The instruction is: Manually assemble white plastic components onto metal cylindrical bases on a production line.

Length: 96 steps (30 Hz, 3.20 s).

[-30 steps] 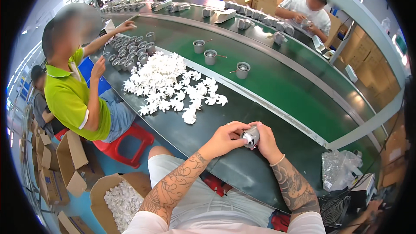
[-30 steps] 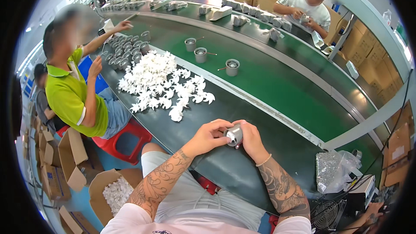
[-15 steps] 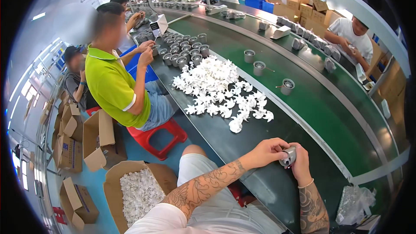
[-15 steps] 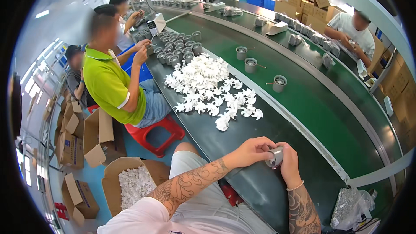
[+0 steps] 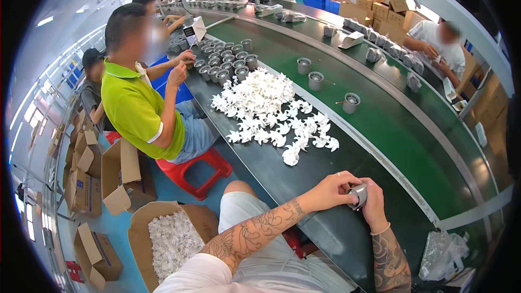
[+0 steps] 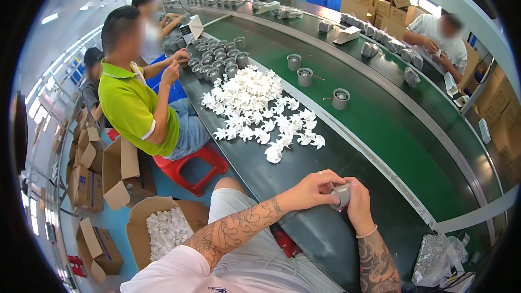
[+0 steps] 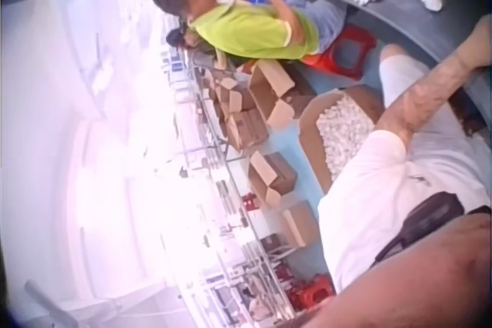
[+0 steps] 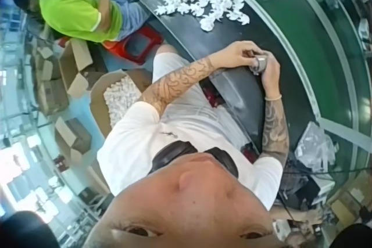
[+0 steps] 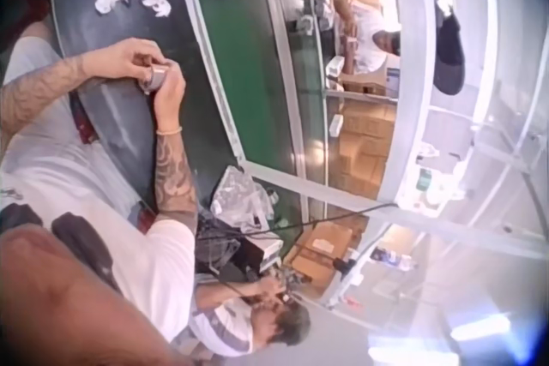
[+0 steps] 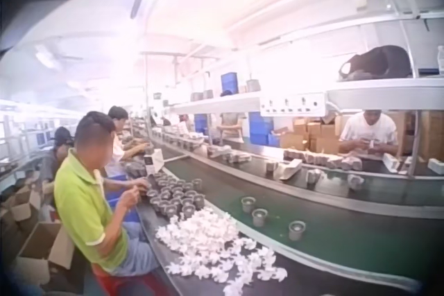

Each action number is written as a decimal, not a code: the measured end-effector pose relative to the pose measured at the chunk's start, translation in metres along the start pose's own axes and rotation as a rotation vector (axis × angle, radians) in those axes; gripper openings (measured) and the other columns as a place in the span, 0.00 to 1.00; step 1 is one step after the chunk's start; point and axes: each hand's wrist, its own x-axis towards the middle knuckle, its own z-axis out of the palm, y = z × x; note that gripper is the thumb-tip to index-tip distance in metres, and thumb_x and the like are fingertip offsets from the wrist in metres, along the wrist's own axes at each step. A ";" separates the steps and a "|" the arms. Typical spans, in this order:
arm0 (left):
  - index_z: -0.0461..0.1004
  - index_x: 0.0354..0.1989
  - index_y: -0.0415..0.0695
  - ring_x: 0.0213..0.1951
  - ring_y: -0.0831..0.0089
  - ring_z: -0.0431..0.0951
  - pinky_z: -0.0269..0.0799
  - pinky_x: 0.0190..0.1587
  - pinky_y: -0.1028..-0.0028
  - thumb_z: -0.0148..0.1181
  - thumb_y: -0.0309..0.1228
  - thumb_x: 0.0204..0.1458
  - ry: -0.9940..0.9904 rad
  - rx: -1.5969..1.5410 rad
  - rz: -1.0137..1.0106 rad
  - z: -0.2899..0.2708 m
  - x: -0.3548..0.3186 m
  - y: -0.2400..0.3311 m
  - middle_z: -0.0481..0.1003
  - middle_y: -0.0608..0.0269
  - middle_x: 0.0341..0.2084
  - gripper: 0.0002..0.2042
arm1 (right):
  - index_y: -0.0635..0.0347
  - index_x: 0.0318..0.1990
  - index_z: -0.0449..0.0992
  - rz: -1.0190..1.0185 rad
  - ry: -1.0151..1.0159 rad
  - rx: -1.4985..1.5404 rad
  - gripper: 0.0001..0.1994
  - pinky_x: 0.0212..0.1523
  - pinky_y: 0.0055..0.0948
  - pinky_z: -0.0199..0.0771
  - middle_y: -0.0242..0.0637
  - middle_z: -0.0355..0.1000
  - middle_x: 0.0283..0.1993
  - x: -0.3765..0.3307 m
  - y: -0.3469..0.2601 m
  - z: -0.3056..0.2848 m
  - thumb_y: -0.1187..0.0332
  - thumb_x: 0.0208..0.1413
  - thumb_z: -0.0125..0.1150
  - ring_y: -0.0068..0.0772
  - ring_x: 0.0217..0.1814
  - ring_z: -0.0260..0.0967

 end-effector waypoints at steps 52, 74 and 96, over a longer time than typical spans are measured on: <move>0.72 0.57 0.40 0.40 0.80 0.76 0.76 0.44 0.75 0.62 0.20 0.53 0.071 -0.019 -0.080 0.001 -0.007 -0.002 0.75 0.62 0.42 0.20 | 0.66 0.45 0.75 -0.017 -0.041 -0.082 0.19 0.32 0.21 0.70 0.34 0.74 0.35 -0.004 -0.010 0.003 0.60 0.71 0.39 0.20 0.32 0.70; 0.73 0.55 0.39 0.40 0.77 0.75 0.76 0.42 0.77 0.62 0.19 0.52 0.063 0.046 0.080 0.000 -0.007 -0.014 0.70 0.62 0.48 0.20 | 0.67 0.44 0.76 -0.020 -0.027 -0.115 0.20 0.34 0.24 0.69 0.34 0.74 0.32 -0.003 -0.006 0.001 0.60 0.70 0.39 0.21 0.32 0.69; 0.73 0.54 0.40 0.41 0.78 0.73 0.73 0.44 0.78 0.61 0.18 0.51 0.026 0.089 0.109 0.008 -0.006 0.005 0.70 0.64 0.47 0.20 | 0.67 0.47 0.74 -0.058 -0.048 -0.075 0.19 0.31 0.22 0.70 0.33 0.73 0.33 -0.007 -0.004 -0.006 0.59 0.71 0.40 0.20 0.29 0.69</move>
